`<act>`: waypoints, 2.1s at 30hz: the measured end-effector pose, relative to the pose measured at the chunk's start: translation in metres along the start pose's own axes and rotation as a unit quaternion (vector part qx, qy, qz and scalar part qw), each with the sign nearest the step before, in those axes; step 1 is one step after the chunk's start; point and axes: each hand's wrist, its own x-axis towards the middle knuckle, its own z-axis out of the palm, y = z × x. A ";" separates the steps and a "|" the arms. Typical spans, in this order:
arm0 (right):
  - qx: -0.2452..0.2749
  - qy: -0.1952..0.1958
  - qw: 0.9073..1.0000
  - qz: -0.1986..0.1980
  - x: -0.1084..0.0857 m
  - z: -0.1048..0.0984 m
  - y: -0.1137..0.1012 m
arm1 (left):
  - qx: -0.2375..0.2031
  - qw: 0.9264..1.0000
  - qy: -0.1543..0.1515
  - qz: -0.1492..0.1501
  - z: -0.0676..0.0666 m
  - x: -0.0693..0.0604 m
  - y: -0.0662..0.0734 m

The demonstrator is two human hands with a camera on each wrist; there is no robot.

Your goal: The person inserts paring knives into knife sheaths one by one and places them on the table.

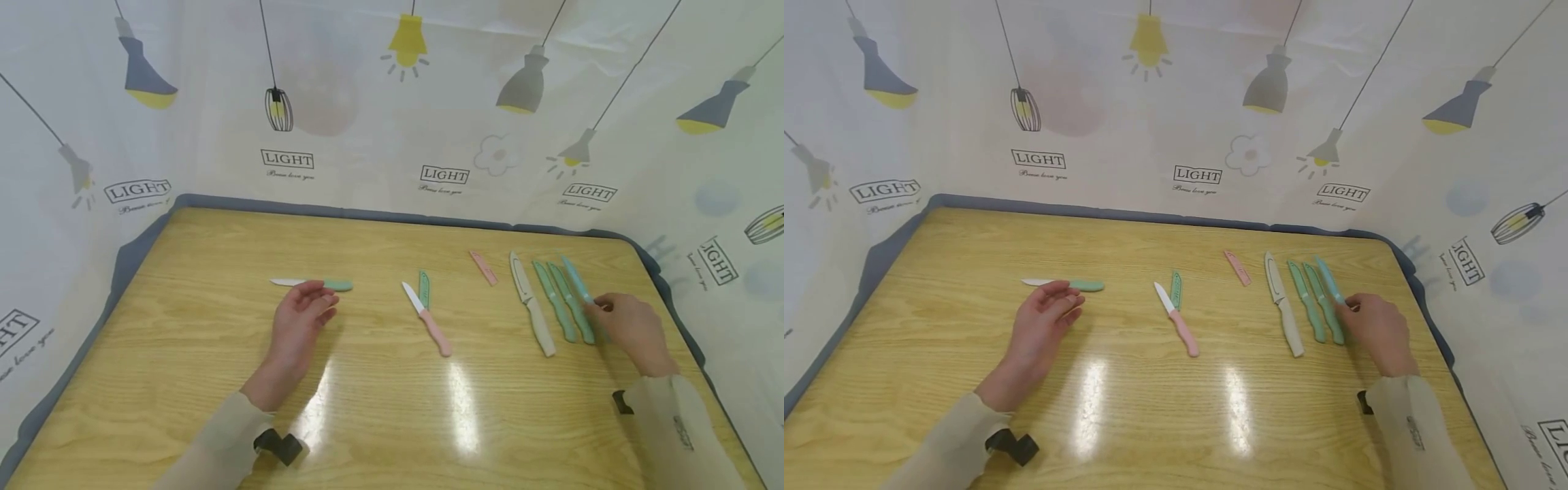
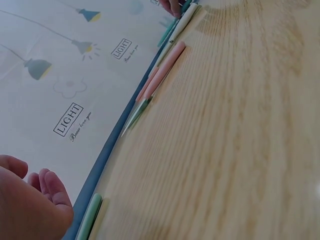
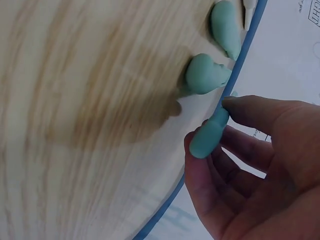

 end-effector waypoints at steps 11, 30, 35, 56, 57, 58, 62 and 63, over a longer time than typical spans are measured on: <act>-0.020 -0.033 0.999 0.030 0.005 0.002 0.006 | -0.001 1.000 0.000 -0.004 -0.002 0.000 0.006; -0.009 -0.048 0.998 0.044 0.007 0.004 0.010 | 0.011 1.000 -0.006 0.000 -0.008 0.002 0.012; -0.004 -0.026 0.999 0.034 0.002 0.002 0.008 | 0.020 1.000 -0.009 -0.004 -0.009 0.001 0.015; -0.001 0.118 0.990 -0.078 -0.019 0.015 -0.073 | 0.012 1.000 -0.017 -0.008 0.000 0.004 0.010; -0.003 0.117 0.989 -0.086 -0.018 0.016 -0.079 | 0.013 1.000 -0.017 -0.008 0.000 0.004 0.010; -0.002 0.113 0.989 -0.092 -0.017 0.018 -0.085 | 0.014 1.000 -0.017 -0.009 0.000 0.004 0.009; -0.005 0.081 0.990 -0.111 -0.008 0.026 -0.110 | 0.011 1.000 -0.013 -0.012 -0.002 0.003 0.005; -0.005 0.076 0.990 -0.116 -0.005 0.028 -0.116 | 0.008 1.000 -0.012 -0.013 -0.002 0.003 0.004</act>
